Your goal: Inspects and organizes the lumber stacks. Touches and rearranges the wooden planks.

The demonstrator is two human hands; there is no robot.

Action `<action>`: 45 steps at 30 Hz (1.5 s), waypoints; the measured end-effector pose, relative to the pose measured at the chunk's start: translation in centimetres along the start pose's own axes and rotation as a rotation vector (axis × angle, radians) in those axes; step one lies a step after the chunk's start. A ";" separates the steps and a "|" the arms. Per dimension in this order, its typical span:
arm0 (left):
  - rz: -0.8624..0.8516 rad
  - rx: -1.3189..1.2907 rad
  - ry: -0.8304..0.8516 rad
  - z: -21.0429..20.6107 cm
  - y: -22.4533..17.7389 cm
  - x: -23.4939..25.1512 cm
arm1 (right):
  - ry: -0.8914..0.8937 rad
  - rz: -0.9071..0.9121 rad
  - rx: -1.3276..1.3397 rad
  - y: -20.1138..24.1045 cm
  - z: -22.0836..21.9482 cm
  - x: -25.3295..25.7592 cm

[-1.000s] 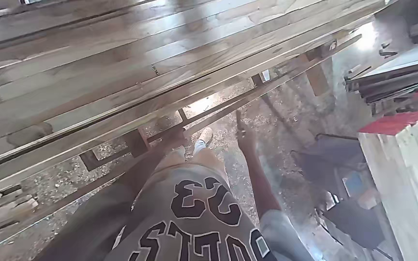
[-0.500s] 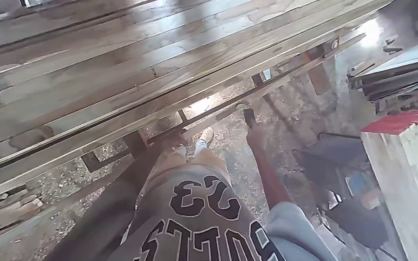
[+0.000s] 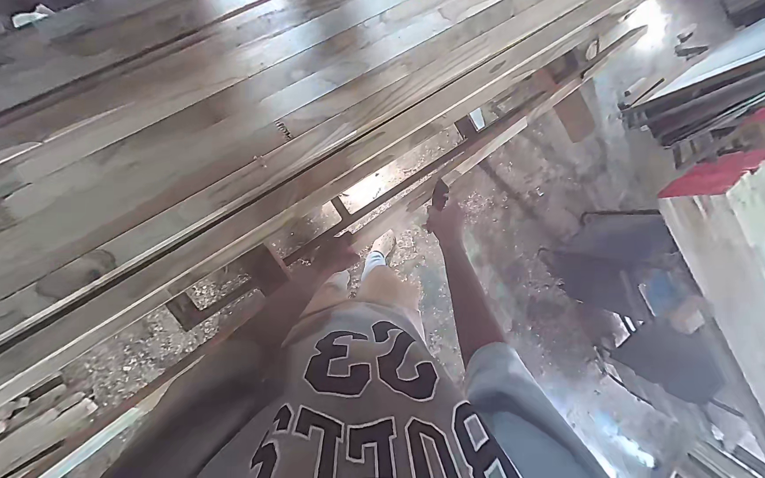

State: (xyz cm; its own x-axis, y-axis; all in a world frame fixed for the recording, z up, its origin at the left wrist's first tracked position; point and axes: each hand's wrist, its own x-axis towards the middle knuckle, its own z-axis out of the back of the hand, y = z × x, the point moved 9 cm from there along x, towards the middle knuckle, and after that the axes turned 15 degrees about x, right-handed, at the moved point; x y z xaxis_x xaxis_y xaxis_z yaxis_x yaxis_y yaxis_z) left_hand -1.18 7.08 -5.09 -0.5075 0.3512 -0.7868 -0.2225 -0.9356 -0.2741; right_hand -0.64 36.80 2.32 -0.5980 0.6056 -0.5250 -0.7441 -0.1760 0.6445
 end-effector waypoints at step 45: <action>-0.071 -0.409 0.194 -1.7 1.4 2.4 | 0.172 -0.004 0.406 -6.8 1.7 -1.6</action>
State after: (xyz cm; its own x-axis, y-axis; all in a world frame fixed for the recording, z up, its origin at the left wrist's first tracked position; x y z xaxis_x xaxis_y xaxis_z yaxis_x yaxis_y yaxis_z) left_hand -1.33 6.54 -8.33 -0.3289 0.4383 -0.8365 0.1152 -0.8605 -0.4962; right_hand 5.84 38.33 -0.29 -0.6615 0.4620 -0.5908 -0.5897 0.1662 0.7903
